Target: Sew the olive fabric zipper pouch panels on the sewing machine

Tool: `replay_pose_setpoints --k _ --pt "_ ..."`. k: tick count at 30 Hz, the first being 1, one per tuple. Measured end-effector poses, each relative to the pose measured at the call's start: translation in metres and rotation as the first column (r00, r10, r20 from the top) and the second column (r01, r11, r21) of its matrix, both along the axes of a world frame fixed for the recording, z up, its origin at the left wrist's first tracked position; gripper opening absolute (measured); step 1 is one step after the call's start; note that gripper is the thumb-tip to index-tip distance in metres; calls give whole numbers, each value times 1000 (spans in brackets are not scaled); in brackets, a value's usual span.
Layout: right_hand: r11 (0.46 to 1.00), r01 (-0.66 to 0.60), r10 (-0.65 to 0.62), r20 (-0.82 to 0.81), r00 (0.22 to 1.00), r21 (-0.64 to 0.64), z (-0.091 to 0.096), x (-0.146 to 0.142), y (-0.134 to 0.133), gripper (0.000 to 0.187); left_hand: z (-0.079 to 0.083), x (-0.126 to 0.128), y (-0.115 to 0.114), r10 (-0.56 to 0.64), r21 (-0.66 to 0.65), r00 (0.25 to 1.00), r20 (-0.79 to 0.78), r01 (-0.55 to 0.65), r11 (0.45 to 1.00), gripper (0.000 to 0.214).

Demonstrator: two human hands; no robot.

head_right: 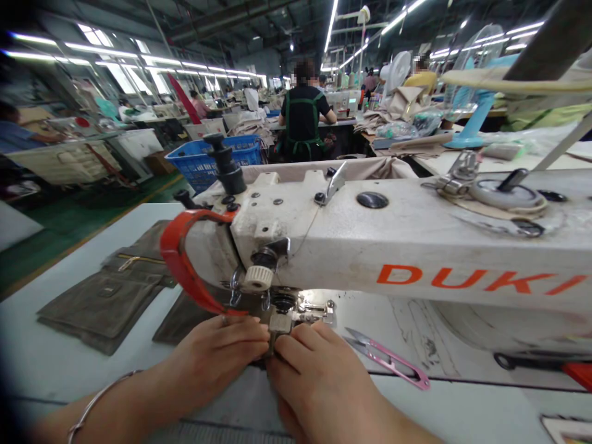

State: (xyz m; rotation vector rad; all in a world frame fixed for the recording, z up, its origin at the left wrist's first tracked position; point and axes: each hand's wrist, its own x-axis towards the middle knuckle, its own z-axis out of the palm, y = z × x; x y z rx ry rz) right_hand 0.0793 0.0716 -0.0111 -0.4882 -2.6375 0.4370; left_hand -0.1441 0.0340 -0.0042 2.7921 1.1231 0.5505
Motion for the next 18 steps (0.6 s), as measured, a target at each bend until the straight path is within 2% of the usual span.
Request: replay_pose_setpoints --k 4,9,13,18 --pt "1000 2 -2 -4 1000 20 -4 -1 1 26 -2 -4 5 -1 -6 1000 30 1 1000 21" --pt "994 82 -80 -30 996 68 -4 -4 3 33 1 -5 17 2 -125 1000 0 -2 992 17" --pt "986 130 -125 -53 991 106 -6 -6 5 33 3 -6 25 27 -63 998 56 -24 998 19" --pt "988 121 -114 -82 990 94 -8 -5 6 32 5 -6 26 79 -13 994 77 -78 997 24"
